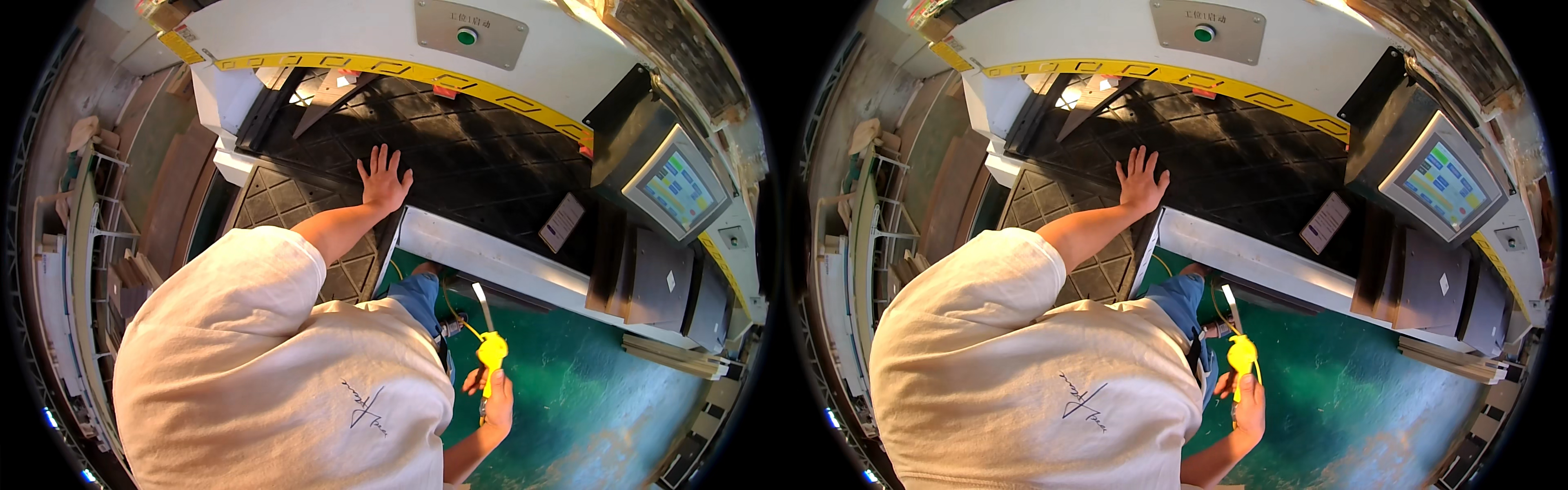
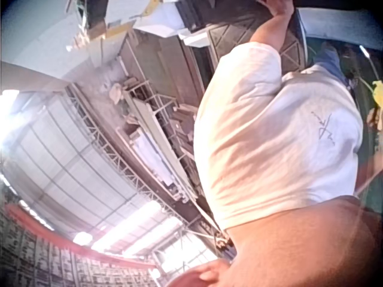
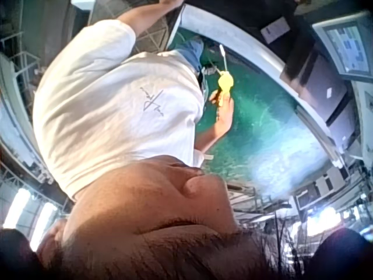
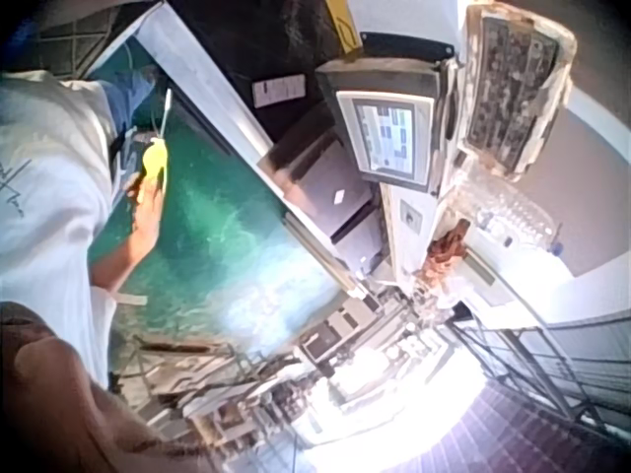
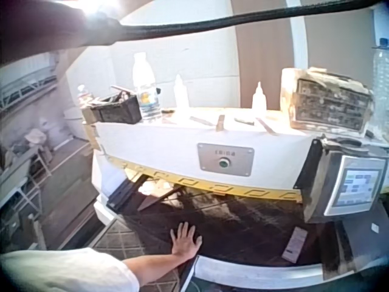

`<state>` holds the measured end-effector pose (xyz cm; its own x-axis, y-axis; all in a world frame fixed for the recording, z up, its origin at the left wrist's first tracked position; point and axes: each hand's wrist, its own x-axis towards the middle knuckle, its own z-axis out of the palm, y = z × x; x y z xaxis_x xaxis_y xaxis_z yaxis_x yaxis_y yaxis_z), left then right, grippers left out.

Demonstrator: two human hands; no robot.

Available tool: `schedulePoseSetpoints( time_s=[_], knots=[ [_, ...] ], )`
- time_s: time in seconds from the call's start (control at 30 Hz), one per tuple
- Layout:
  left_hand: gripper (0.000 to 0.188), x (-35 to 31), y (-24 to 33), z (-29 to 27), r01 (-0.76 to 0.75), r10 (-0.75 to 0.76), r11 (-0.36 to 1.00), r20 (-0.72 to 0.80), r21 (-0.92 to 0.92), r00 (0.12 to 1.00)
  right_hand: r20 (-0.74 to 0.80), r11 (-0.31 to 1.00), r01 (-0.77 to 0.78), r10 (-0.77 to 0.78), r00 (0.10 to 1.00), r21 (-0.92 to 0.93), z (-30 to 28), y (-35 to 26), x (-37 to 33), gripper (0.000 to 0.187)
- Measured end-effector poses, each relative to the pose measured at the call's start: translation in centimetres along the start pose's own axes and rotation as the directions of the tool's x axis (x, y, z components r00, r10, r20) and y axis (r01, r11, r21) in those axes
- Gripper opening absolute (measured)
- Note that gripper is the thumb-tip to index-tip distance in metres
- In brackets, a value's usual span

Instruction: The person cleans the surface of a large industrial machine using a yellow air blower and a white cloth. They repeatedly wipe the machine's black textured surface and blow away dust or debris, moving between different sections of the equipment.

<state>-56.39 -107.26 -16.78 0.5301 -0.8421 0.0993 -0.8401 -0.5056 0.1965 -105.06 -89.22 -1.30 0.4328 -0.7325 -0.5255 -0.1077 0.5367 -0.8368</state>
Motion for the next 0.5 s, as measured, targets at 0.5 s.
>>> schedulePoseSetpoints(
  time_s=[0.5],
  knots=[
    [0.063, 1.3, -2.3, 0.5, -0.074, 0.066, 0.990, -0.075, -0.116, 0.995, 0.042, 1.000, -0.008, 0.007, 0.999, 0.006, 0.8, -2.1, 0.3, 0.067]
  ],
)
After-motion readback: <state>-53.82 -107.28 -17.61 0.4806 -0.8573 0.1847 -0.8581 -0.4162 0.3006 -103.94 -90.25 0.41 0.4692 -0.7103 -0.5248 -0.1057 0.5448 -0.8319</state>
